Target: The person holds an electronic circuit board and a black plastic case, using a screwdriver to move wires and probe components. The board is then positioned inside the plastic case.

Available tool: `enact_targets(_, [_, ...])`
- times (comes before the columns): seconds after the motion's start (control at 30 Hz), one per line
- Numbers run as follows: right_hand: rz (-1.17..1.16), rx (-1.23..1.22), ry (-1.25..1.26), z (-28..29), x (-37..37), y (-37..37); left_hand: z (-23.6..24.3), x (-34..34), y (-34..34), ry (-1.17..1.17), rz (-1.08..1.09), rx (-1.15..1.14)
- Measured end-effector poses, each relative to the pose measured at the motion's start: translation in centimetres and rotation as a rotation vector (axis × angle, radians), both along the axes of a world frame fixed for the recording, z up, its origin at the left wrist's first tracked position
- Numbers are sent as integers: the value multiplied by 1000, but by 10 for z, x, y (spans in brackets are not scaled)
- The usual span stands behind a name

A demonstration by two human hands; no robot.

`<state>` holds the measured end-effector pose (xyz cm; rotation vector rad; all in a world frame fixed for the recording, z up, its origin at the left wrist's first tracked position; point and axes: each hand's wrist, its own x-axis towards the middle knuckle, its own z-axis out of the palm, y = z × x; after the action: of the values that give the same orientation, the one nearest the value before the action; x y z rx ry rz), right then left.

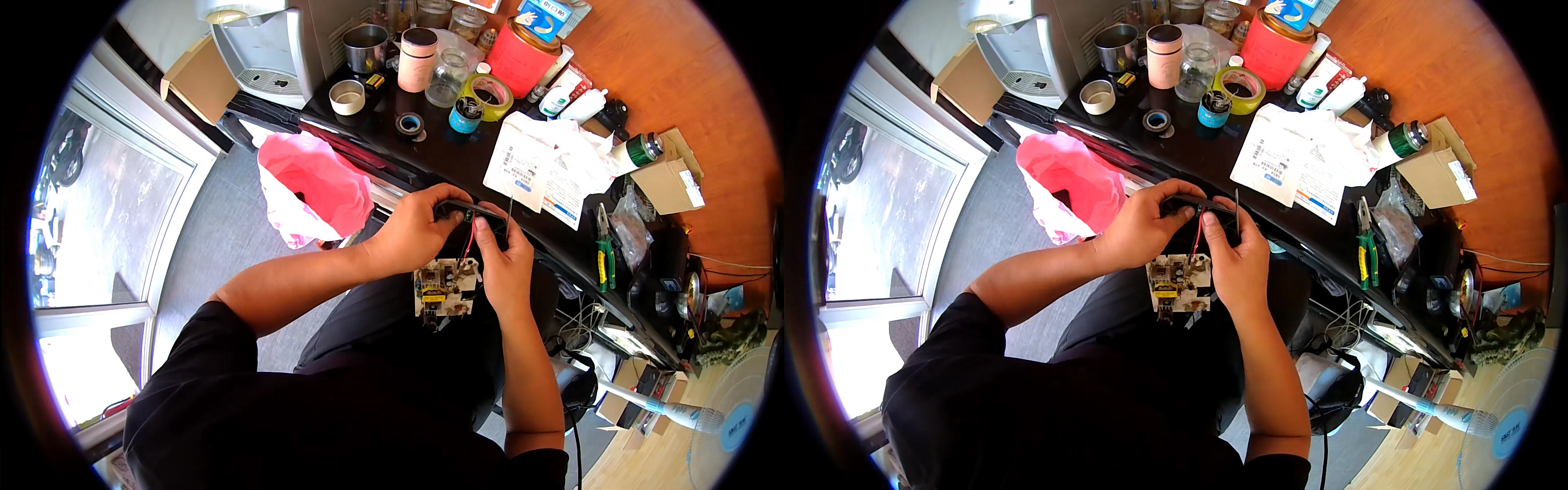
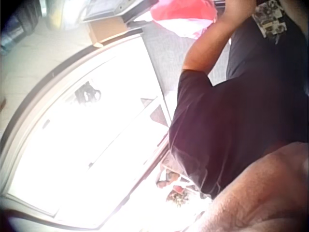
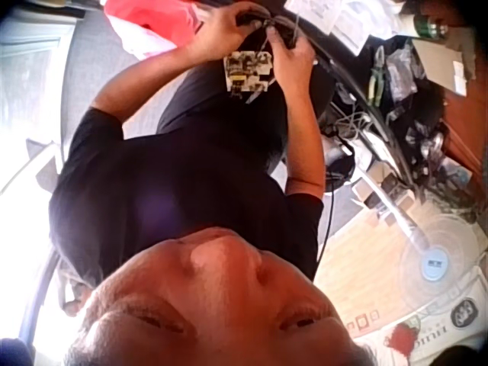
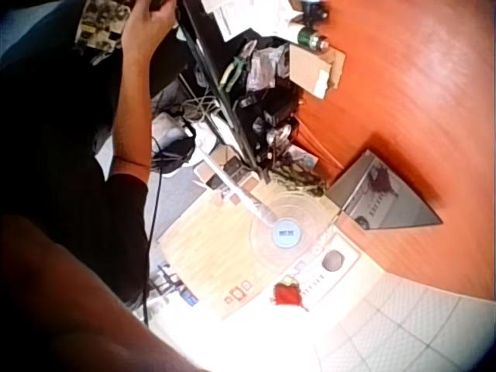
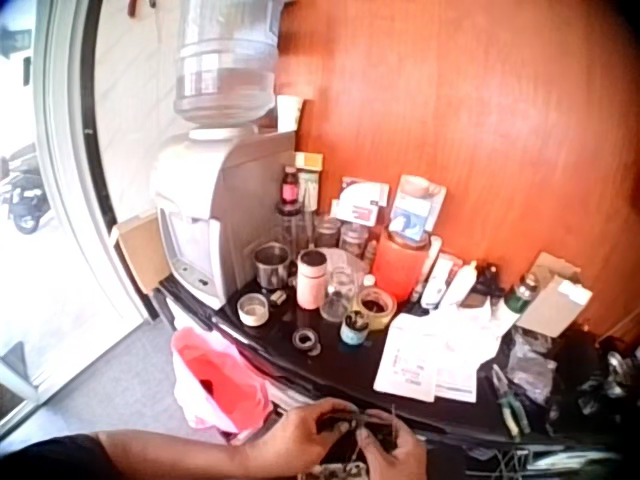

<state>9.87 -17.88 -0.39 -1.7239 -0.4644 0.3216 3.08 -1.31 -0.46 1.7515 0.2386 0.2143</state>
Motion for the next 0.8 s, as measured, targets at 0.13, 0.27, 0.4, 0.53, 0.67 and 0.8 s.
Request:
enact_targets(0.13, [-30,32,98,-11,-1,-3,-2,-1,-3,36,-16,10])
enact_targets(0.27, [-39,90,58,-16,-2,-4,2,1,-2,63,-56,96])
enact_targets(0.4, [-66,110,12,-26,-2,-5,4,2,-7,46,-60,118])
enact_targets(0.53, [-70,64,-14,-25,1,-5,11,-1,-11,51,-15,113])
enact_targets(0.67, [-88,0,-26,-15,-1,-2,2,2,-12,54,-3,73])
enact_targets(0.8, [-94,-33,-10,-11,-3,-3,2,0,-16,83,4,84])
